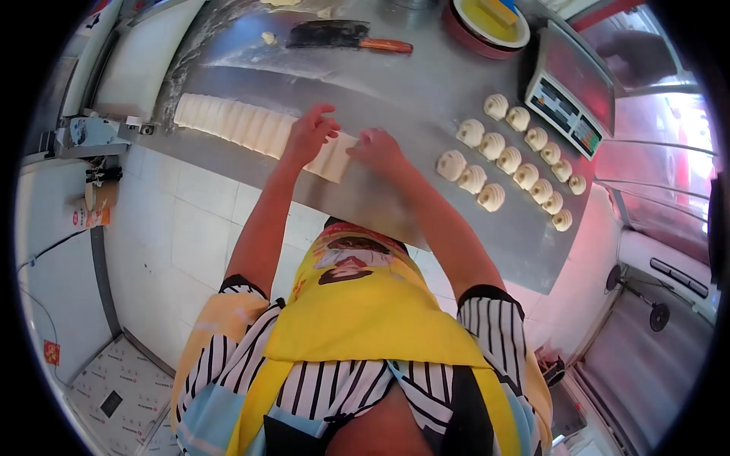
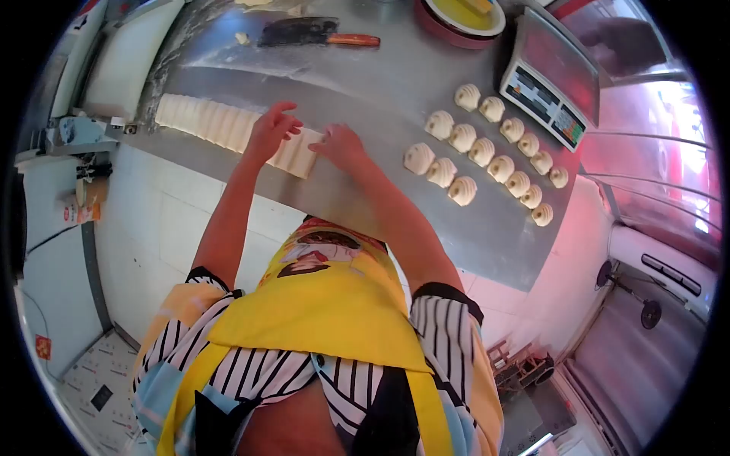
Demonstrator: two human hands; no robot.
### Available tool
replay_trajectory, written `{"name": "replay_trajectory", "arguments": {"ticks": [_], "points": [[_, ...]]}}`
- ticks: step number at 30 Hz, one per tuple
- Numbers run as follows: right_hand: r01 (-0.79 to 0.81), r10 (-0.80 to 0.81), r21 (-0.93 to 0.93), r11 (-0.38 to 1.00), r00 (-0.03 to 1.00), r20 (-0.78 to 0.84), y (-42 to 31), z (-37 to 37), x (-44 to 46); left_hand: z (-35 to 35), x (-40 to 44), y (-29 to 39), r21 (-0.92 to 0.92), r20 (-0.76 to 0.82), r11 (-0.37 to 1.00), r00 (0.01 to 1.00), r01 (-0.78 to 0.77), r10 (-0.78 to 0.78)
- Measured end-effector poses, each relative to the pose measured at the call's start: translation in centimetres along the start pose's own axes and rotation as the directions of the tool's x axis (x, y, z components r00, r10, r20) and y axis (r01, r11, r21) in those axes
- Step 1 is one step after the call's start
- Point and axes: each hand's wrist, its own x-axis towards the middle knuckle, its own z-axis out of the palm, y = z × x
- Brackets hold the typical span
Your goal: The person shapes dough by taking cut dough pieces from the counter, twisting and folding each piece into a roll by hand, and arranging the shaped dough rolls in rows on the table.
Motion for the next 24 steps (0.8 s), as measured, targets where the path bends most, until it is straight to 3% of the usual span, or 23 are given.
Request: {"name": "replay_trajectory", "arguments": {"ticks": [3, 6, 7, 8, 9, 11, 12, 15, 16, 19, 22, 24], "points": [[0.018, -0.042, -0.258, 0.966, 0.995, -0.086, -1.8, 2.8, 2.2, -0.9, 1.1, -2.1, -0.011, 0.015, 0.99, 0.99, -0.137, 0.138], [-0.047, 0.048, -0.01, 0.999, 0.99, 0.134, -2.6, 2.2, 2.3, -0.6, 1.8, -3.5, 0.009, 0.136, 0.979, 0.97, -0.204, 0.201], [-0.075, 0.065, 0.078, 0.994, 0.99, 0.121, -3.3, 1.4, 1.3, -0.6, 1.9, -4.1, 0.011, 0.189, 0.973, 0.956, -0.232, 0.226], [-0.103, 0.087, 0.167, 0.98, 0.991, 0.104, -4.2, 0.1, 0.0, -1.1, 1.9, -3.4, 0.084, 0.333, 0.981, 0.933, -0.174, 0.137], [-0.127, 0.109, 0.256, 0.958, 0.99, 0.084, -4.7, -1.1, -0.9, -1.6, 1.8, -2.3, -0.011, 0.407, 1.0, 0.914, -0.003, 0.007], [-0.153, 0.221, 0.627, 0.764, 0.975, -0.032, -4.3, -3.3, -2.6, -1.9, 1.4, -0.5, -0.135, 0.587, 0.925, 0.781, 0.355, -0.214], [-0.12, 0.29, 0.778, 0.617, 0.954, -0.082, -4.0, -4.2, -3.1, -0.4, 1.8, -3.4, -0.458, 0.551, 0.746, 0.813, 0.485, -0.19], [-0.188, 0.35, 0.869, 0.458, 0.937, 0.019, -2.6, -4.8, -4.3, 1.2, 2.2, -2.3, -0.652, 0.674, 0.542, 0.733, 0.531, 0.092], [-0.171, 0.39, 0.889, 0.424, 0.921, -0.009, -2.6, -4.7, -4.6, 1.8, 2.1, -1.7, -0.657, 0.648, 0.562, 0.758, 0.503, 0.08], [-0.144, 0.451, 0.914, 0.38, 0.891, -0.047, -2.3, -4.0, -5.7, 4.3, 2.0, -0.5, -0.433, 0.478, 0.875, 0.878, 0.216, 0.019], [-0.173, 0.437, 0.871, 0.46, 0.898, -0.052, -1.9, -4.5, -6.5, 5.1, 2.4, 1.4, -0.516, 0.515, 0.754, 0.851, 0.407, -0.106], [-0.201, 0.476, 0.831, 0.519, 0.875, -0.086, -2.2, -5.2, -7.1, 5.7, 2.6, 1.2, -0.472, 0.531, 0.777, 0.838, 0.418, -0.128]]}}
